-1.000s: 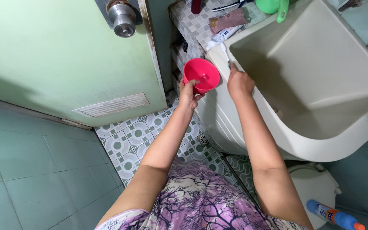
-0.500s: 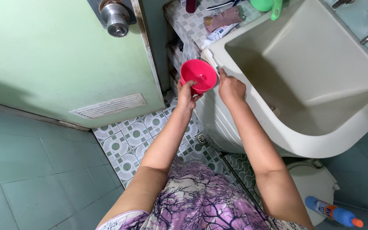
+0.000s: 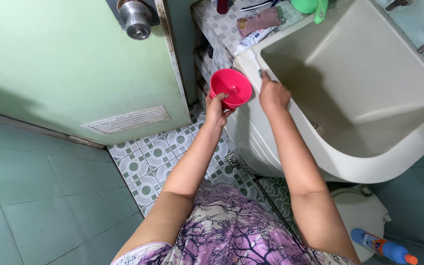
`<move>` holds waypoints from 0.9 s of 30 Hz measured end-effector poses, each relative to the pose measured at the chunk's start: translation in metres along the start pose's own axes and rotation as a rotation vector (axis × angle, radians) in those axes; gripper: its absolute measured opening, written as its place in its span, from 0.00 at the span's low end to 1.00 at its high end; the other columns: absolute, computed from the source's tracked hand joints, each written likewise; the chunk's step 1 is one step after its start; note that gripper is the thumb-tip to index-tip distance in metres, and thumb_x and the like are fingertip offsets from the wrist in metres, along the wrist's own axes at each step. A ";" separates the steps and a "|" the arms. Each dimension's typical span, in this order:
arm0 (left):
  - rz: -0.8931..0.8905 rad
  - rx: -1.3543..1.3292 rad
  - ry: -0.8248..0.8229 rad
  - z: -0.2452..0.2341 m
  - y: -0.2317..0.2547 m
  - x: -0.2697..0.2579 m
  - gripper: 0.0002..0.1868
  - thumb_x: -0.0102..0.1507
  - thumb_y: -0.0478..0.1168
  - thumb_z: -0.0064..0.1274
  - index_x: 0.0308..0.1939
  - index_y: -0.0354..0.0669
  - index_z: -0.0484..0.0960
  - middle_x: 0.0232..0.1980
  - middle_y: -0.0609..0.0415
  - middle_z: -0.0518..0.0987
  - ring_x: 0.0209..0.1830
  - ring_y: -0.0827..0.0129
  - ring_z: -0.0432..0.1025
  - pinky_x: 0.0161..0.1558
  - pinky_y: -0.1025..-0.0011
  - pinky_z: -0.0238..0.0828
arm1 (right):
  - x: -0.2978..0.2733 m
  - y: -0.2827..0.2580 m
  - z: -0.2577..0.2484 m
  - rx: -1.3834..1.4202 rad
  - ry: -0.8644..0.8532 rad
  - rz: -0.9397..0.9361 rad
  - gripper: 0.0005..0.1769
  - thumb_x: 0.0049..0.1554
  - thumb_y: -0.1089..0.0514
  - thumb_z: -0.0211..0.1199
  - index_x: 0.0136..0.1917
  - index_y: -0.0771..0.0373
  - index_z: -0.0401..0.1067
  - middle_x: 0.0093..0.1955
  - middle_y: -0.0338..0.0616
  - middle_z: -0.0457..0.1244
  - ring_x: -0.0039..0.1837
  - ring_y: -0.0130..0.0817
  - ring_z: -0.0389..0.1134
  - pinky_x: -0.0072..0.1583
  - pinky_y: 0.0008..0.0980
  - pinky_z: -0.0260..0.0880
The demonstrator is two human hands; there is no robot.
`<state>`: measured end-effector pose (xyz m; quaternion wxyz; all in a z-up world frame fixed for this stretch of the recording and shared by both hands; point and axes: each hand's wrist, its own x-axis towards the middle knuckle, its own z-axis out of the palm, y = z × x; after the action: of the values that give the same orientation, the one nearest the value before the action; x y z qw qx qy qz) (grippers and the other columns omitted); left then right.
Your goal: The person uses a toothbrush and a pink bowl to scrub the exterior side and rim of a white bathtub. They repeatedly dip the toothbrush into the bowl and scrub the tub's surface and the adjacent tiled wall.
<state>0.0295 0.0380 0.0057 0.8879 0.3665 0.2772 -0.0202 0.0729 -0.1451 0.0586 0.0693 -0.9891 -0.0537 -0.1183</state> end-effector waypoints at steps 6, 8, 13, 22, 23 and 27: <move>-0.001 -0.007 0.027 0.000 0.000 0.003 0.41 0.53 0.35 0.54 0.70 0.61 0.59 0.57 0.50 0.76 0.44 0.55 0.78 0.35 0.53 0.78 | 0.004 -0.010 -0.009 0.035 -0.228 -0.012 0.24 0.70 0.54 0.45 0.76 0.52 0.65 0.39 0.53 0.70 0.38 0.50 0.75 0.41 0.49 0.75; 0.011 -0.008 0.008 -0.001 -0.001 0.003 0.40 0.53 0.36 0.54 0.70 0.60 0.61 0.56 0.49 0.77 0.43 0.55 0.78 0.34 0.54 0.78 | 0.004 -0.012 -0.009 -0.016 -0.097 -0.074 0.24 0.66 0.54 0.48 0.74 0.50 0.68 0.39 0.53 0.70 0.40 0.52 0.74 0.42 0.51 0.73; 0.011 -0.012 0.001 -0.002 -0.001 0.001 0.40 0.53 0.36 0.54 0.70 0.60 0.61 0.56 0.49 0.77 0.43 0.55 0.78 0.35 0.53 0.78 | 0.006 -0.010 -0.004 0.000 -0.047 0.022 0.23 0.65 0.53 0.51 0.73 0.48 0.69 0.41 0.52 0.70 0.43 0.53 0.73 0.44 0.52 0.73; 0.007 0.000 -0.018 -0.002 -0.002 -0.006 0.43 0.52 0.35 0.54 0.71 0.61 0.59 0.57 0.48 0.76 0.44 0.53 0.78 0.36 0.52 0.78 | -0.003 0.003 0.008 -0.049 -0.076 0.037 0.23 0.66 0.52 0.49 0.73 0.47 0.68 0.43 0.55 0.70 0.45 0.55 0.73 0.45 0.53 0.73; 0.015 0.002 -0.028 -0.002 -0.002 -0.006 0.43 0.52 0.35 0.54 0.71 0.60 0.59 0.57 0.47 0.77 0.44 0.53 0.78 0.36 0.51 0.78 | -0.002 0.006 0.005 -0.035 -0.071 0.067 0.24 0.67 0.52 0.49 0.74 0.47 0.67 0.43 0.55 0.70 0.46 0.55 0.73 0.45 0.54 0.73; 0.005 0.016 -0.005 -0.001 -0.006 -0.006 0.42 0.53 0.36 0.54 0.71 0.61 0.58 0.57 0.48 0.76 0.46 0.54 0.77 0.37 0.51 0.78 | -0.019 0.006 0.004 -0.027 -0.048 -0.006 0.24 0.64 0.50 0.50 0.73 0.45 0.68 0.42 0.54 0.70 0.44 0.54 0.73 0.46 0.53 0.73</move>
<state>0.0228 0.0332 0.0044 0.8857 0.3743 0.2738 -0.0210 0.0565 -0.1526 0.0493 0.0543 -0.9923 -0.0569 -0.0956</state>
